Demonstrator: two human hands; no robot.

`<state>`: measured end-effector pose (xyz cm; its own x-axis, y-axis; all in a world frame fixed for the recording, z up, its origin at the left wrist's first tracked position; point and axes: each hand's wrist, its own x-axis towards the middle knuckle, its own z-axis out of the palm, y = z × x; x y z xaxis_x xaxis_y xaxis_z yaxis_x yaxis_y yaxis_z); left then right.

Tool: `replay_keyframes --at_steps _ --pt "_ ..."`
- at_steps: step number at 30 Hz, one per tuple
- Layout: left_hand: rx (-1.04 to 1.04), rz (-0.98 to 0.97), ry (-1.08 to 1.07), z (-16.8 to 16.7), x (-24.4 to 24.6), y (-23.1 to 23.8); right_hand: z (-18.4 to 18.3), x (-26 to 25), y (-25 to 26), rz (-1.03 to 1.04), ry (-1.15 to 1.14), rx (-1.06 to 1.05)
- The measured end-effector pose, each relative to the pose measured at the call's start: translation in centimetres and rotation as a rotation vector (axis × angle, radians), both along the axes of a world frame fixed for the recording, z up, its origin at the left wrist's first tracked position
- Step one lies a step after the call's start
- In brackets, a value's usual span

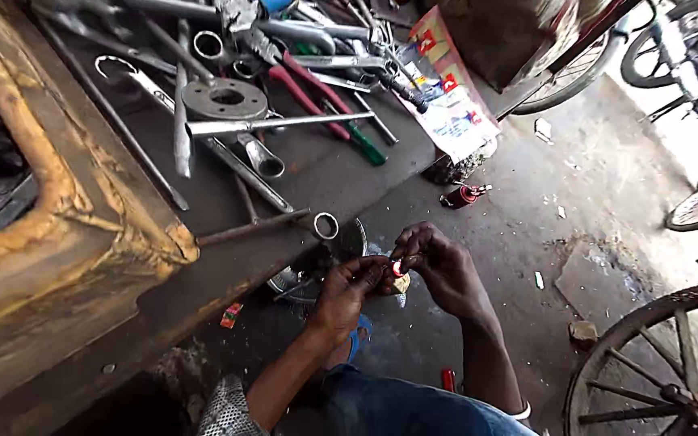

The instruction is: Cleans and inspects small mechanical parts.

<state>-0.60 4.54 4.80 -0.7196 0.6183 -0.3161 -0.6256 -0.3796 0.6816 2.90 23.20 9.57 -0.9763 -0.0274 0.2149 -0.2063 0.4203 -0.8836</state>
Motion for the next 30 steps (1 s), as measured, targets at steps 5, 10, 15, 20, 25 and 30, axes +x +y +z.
replay_keyframes --at_steps 5,10,15,20,25,30 --pt "0.04 0.083 0.111 1.8 0.8 -0.4 0.2 1.1 -1.0 -0.007 0.065 -0.06" --pt "0.088 0.158 0.241 3.4 1.2 -1.1 -0.1 1.4 -1.5 0.099 0.117 -0.354" --pt "0.106 0.176 0.415 4.1 1.5 -1.5 0.0 1.4 -2.0 0.154 0.146 -0.484" --pt "0.126 0.178 0.506 4.3 1.4 -1.5 0.2 1.4 -2.1 0.17 0.158 -0.473" --pt "0.125 0.174 0.495 4.3 1.2 -1.7 0.2 1.3 -1.9 0.174 0.152 -0.451" --pt "0.094 0.156 0.448 4.4 0.9 -1.8 0.4 1.1 -2.0 0.17 0.139 -0.412"
